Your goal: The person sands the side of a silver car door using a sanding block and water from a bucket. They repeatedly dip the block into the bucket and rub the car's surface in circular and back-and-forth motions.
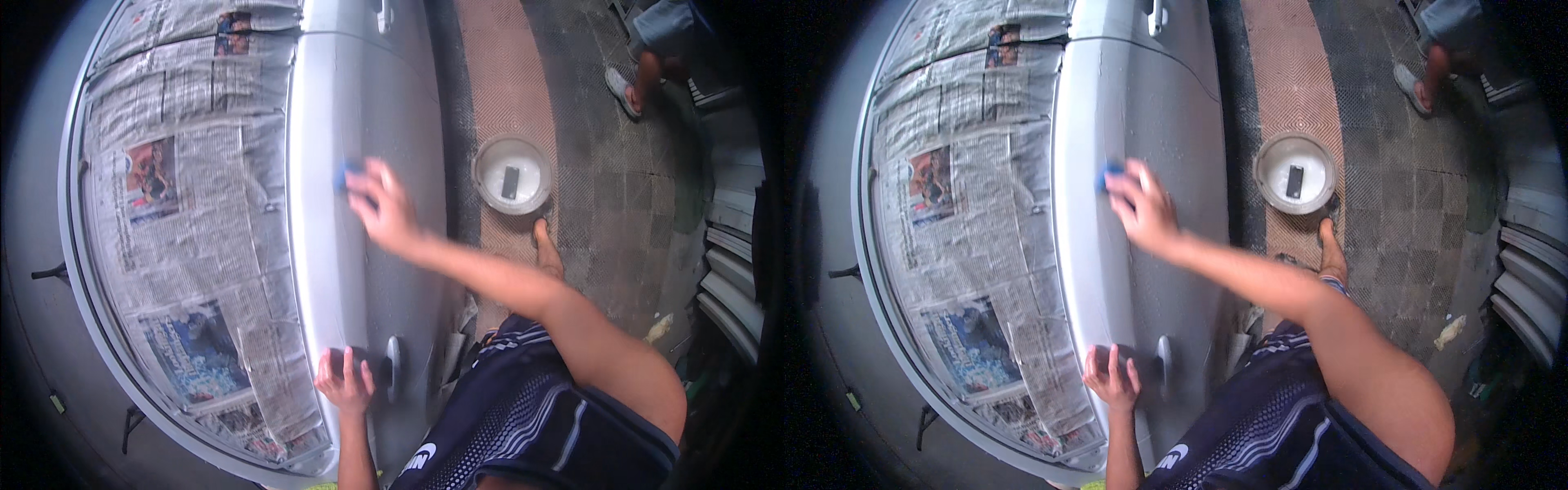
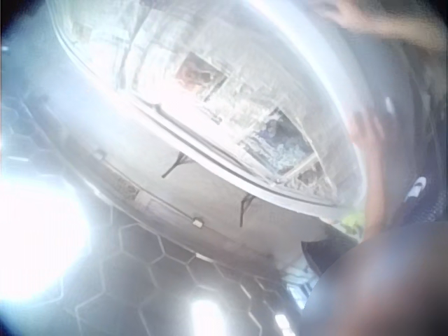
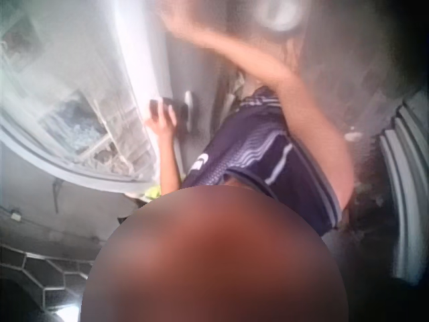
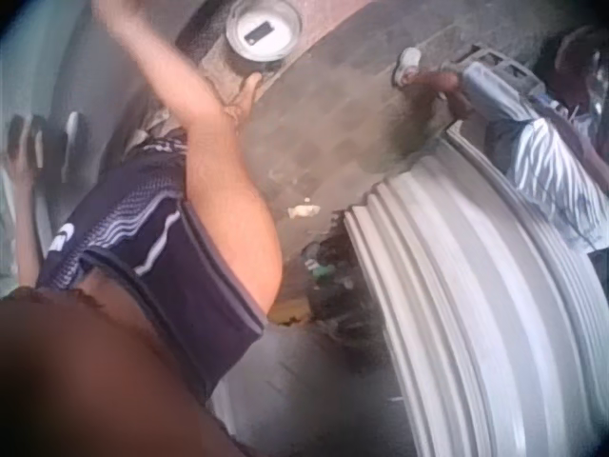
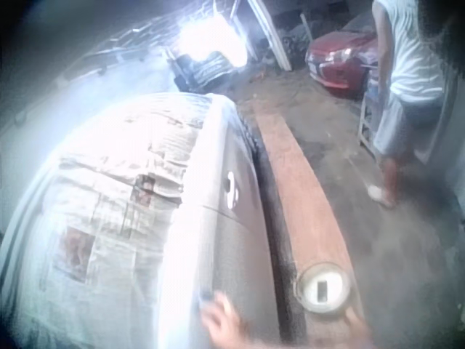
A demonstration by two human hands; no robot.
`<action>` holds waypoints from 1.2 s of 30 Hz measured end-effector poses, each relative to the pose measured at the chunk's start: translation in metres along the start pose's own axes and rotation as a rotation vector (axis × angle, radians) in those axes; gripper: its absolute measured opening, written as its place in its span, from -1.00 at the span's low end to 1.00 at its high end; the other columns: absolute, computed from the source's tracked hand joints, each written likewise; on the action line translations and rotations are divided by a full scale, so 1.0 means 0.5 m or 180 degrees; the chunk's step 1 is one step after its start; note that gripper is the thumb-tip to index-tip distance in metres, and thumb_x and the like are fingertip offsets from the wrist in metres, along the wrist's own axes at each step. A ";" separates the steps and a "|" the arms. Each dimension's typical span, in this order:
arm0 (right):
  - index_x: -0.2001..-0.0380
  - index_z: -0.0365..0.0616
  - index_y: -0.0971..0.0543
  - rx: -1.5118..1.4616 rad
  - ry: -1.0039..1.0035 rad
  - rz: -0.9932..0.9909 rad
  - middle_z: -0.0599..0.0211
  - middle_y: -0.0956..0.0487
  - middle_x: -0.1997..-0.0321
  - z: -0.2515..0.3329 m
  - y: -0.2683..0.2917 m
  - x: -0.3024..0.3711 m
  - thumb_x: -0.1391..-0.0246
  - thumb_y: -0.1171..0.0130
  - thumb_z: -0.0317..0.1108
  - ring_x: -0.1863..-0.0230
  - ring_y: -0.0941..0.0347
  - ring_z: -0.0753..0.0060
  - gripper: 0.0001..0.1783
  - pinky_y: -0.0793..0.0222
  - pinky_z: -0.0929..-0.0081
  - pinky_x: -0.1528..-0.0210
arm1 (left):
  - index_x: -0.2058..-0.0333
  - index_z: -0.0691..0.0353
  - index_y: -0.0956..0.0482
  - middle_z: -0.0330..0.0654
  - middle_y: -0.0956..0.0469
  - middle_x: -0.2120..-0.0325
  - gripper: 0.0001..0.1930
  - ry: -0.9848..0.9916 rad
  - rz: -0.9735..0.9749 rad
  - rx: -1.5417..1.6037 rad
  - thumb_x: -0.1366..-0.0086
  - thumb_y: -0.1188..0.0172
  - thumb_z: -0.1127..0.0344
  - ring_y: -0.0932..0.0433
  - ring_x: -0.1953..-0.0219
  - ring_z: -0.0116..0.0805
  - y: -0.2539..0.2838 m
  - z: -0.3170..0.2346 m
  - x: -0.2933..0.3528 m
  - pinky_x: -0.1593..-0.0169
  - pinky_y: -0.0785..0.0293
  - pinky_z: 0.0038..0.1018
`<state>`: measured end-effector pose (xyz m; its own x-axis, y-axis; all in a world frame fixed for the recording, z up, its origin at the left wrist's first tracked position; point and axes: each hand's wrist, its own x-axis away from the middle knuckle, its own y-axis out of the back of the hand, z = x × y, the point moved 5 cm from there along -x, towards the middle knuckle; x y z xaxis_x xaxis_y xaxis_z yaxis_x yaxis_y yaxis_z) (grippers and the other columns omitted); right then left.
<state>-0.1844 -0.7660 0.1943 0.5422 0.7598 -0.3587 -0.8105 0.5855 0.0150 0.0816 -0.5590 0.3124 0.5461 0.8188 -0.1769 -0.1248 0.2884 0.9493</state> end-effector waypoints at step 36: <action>-0.07 -0.16 -0.50 0.0129 -0.0785 0.0420 0.21 -0.43 -0.09 -0.059 0.195 0.072 -0.14 -0.39 -0.39 -0.13 -0.43 0.29 -0.55 -0.47 0.32 -0.11 | -0.45 0.34 -0.16 0.10 -0.12 -0.48 -0.14 0.0360 0.0039 -0.0804 -0.34 -0.21 -0.06 -0.05 -0.54 0.04 -0.152 -0.098 -0.247 -0.54 0.13 0.02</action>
<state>-0.2505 -0.6902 0.1551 0.4741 0.8731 -0.1132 -0.8709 0.4840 0.0856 -0.0169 -0.6578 0.2495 0.4491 0.8691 -0.2072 -0.3411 0.3811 0.8593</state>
